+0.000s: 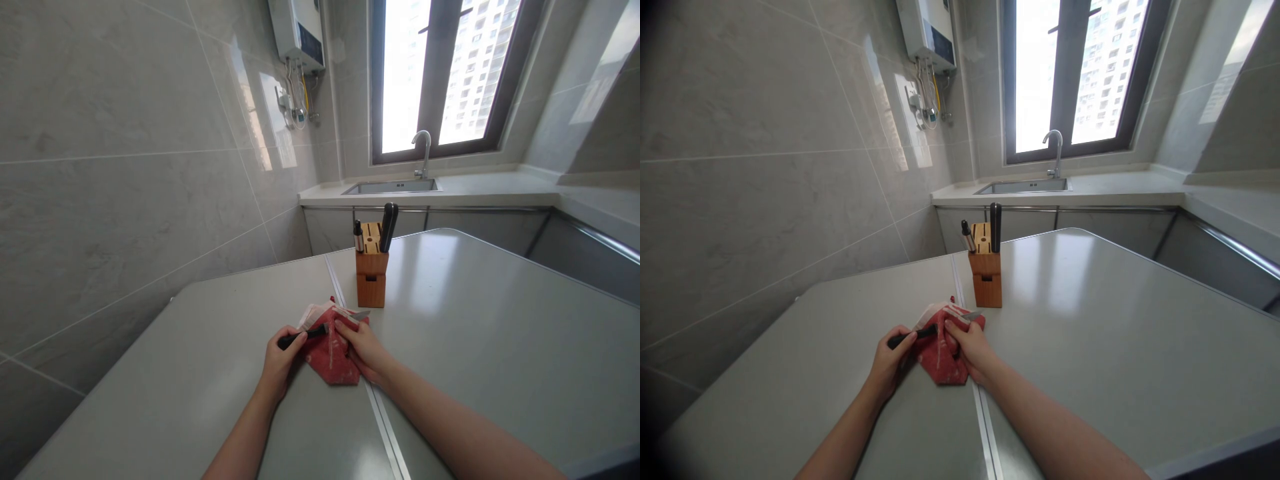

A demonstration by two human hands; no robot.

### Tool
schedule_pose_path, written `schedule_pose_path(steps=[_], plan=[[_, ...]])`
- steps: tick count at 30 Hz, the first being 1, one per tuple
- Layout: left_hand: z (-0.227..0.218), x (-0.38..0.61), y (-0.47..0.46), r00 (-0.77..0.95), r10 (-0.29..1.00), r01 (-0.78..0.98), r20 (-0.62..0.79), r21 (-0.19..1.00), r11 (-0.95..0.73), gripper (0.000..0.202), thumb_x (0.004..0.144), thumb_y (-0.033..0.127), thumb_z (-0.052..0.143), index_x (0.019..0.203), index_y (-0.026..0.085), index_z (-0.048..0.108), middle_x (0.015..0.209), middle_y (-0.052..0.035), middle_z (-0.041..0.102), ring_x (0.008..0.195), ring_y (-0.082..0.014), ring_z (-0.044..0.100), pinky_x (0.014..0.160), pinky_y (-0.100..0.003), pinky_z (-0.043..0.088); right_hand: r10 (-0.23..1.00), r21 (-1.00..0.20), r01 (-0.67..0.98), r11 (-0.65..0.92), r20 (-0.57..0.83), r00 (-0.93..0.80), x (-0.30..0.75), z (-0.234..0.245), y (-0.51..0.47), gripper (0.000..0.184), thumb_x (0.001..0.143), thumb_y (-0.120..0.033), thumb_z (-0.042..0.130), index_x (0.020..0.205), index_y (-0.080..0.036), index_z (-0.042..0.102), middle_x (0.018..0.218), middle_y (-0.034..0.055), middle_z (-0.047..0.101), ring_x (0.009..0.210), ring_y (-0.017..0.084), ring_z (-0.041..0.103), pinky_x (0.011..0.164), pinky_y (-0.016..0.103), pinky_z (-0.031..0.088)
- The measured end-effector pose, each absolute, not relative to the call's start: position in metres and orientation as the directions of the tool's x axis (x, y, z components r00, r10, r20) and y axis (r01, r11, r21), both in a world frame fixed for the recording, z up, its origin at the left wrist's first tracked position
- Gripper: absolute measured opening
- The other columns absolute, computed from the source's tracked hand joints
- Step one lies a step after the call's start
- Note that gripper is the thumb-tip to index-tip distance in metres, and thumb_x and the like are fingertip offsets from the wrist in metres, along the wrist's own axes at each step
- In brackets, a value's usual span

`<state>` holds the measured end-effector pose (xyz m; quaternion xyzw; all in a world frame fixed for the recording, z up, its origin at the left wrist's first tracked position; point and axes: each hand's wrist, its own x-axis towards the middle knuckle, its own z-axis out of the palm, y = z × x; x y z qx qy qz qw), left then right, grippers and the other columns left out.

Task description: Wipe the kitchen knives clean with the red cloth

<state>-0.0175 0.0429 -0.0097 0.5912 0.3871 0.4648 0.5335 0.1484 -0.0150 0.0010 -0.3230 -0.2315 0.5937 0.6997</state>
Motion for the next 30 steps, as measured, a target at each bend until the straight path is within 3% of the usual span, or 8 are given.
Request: schedule_pose_path(steps=[12, 19, 30], plan=[[-0.0138, -0.0205, 0.0472, 0.184, 0.978, -0.217, 0.096, 0.975, -0.054, 0.027, 0.069, 0.034, 0.072, 0.069, 0.014, 0.052, 0.054, 0.0075, 0.038, 0.048, -0.004, 0.033, 0.045, -0.015, 0.027, 0.979, -0.694, -0.717, 0.07, -0.089, 0.183, 0.148, 0.0026, -0.0148, 0.032, 0.058, -0.034, 0.08, 0.079, -0.014, 0.064, 0.066, 0.002, 0.067, 0.063, 0.017, 0.063, 0.068, 0.032, 0.05], [-0.0119, -0.0198, 0.0499, 0.123, 0.988, -0.29, 0.091, 0.956, -0.052, 0.028, 0.067, 0.032, 0.074, 0.07, 0.014, 0.051, 0.053, 0.008, 0.037, 0.046, -0.0032, 0.032, 0.041, -0.014, 0.026, 0.978, -0.656, -0.751, 0.071, -0.101, 0.181, 0.1473, 0.0053, -0.0159, 0.032, 0.058, -0.03, 0.081, 0.081, -0.014, 0.065, 0.075, 0.0039, 0.07, 0.069, 0.018, 0.065, 0.074, 0.032, 0.051], [-0.0069, -0.0217, 0.0518, 0.042, 0.996, -0.393, 0.083, 0.918, -0.059, 0.03, 0.064, 0.027, 0.076, 0.071, 0.014, 0.051, 0.055, 0.009, 0.036, 0.045, -0.0017, 0.031, 0.039, -0.012, 0.028, 0.979, -0.665, -0.743, 0.076, -0.09, 0.181, 0.1492, 0.0021, -0.0146, 0.032, 0.06, -0.033, 0.08, 0.082, -0.014, 0.067, 0.068, 0.0021, 0.069, 0.063, 0.016, 0.062, 0.067, 0.029, 0.05]])
